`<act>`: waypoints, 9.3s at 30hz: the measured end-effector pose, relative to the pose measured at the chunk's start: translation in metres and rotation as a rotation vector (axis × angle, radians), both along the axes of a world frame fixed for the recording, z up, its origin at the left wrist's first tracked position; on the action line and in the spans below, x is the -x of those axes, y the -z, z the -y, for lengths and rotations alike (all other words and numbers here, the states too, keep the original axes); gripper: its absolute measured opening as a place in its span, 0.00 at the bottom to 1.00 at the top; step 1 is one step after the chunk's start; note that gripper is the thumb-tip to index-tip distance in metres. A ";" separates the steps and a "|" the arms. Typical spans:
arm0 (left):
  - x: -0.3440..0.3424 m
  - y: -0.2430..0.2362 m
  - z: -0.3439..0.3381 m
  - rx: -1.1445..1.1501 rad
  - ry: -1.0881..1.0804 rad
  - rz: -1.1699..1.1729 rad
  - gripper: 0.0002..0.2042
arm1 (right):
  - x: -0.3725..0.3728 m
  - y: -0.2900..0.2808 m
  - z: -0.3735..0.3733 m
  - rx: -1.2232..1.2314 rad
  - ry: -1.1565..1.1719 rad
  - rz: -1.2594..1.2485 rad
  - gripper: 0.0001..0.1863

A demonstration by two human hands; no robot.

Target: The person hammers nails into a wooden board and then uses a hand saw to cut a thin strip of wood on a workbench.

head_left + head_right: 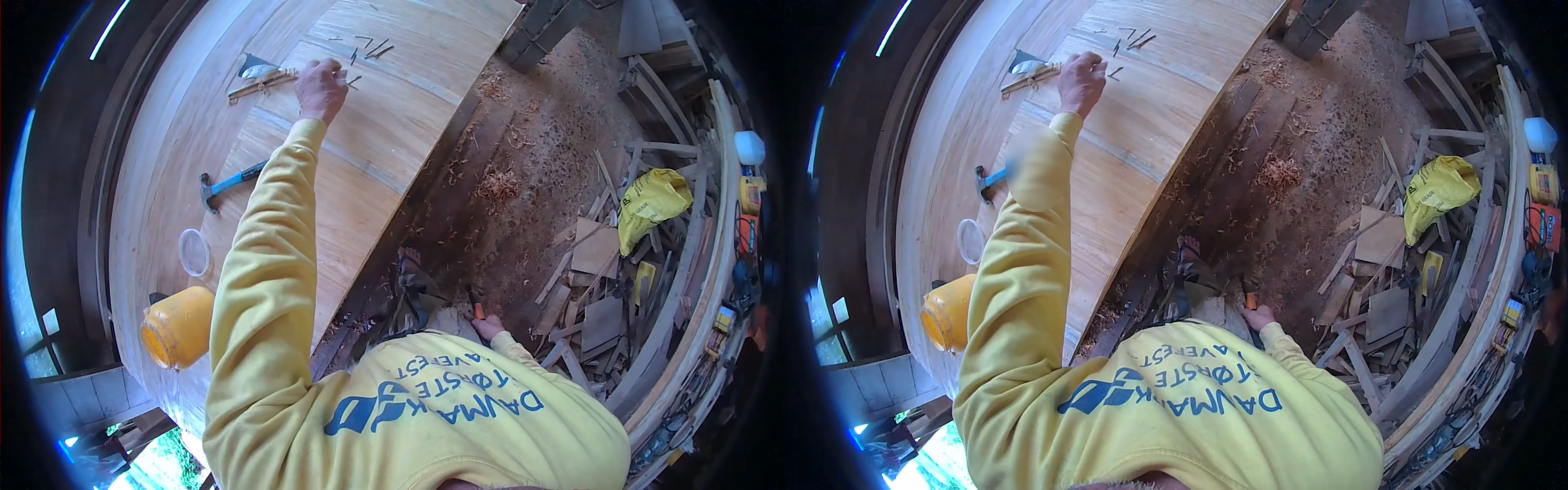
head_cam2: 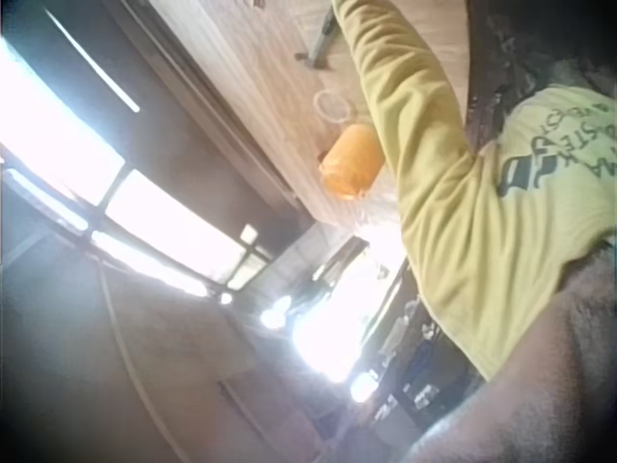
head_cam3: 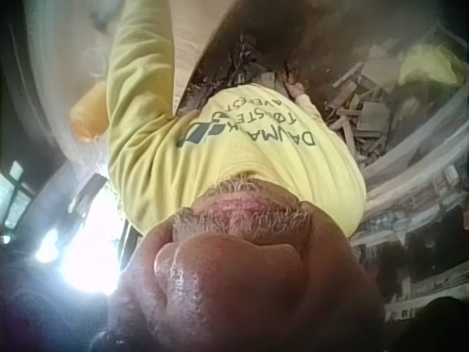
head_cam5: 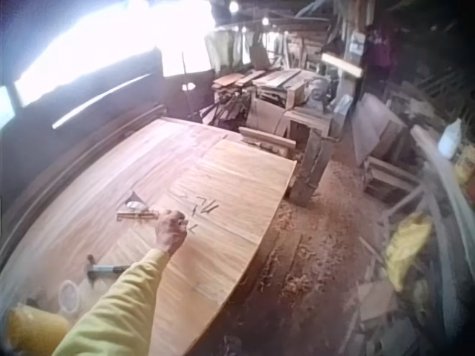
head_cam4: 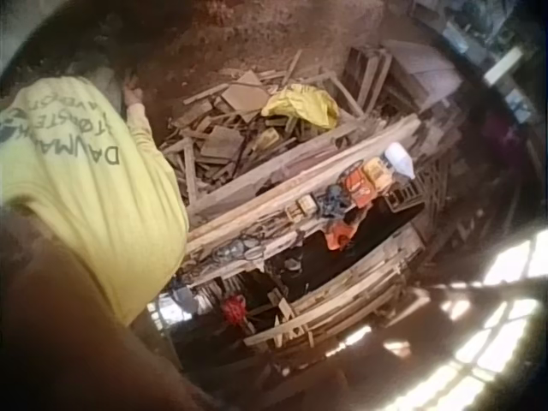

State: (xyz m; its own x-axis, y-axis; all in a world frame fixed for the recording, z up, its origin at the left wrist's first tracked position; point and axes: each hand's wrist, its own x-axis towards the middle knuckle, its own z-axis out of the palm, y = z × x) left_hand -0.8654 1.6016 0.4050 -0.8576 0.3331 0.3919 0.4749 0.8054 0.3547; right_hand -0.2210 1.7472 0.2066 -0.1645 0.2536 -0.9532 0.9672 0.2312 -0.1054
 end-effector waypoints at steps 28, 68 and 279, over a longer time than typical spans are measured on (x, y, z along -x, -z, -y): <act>0.077 0.021 -0.059 -0.176 0.106 0.276 0.11 | -0.030 0.016 0.016 0.006 0.192 0.061 0.36; -0.754 -0.039 0.543 -1.730 -0.420 0.591 0.05 | 0.087 0.053 0.203 0.019 -1.757 -0.308 0.30; -1.236 0.275 0.803 -2.256 -1.537 0.537 0.06 | -0.210 -0.261 0.955 0.134 -2.492 -1.107 0.20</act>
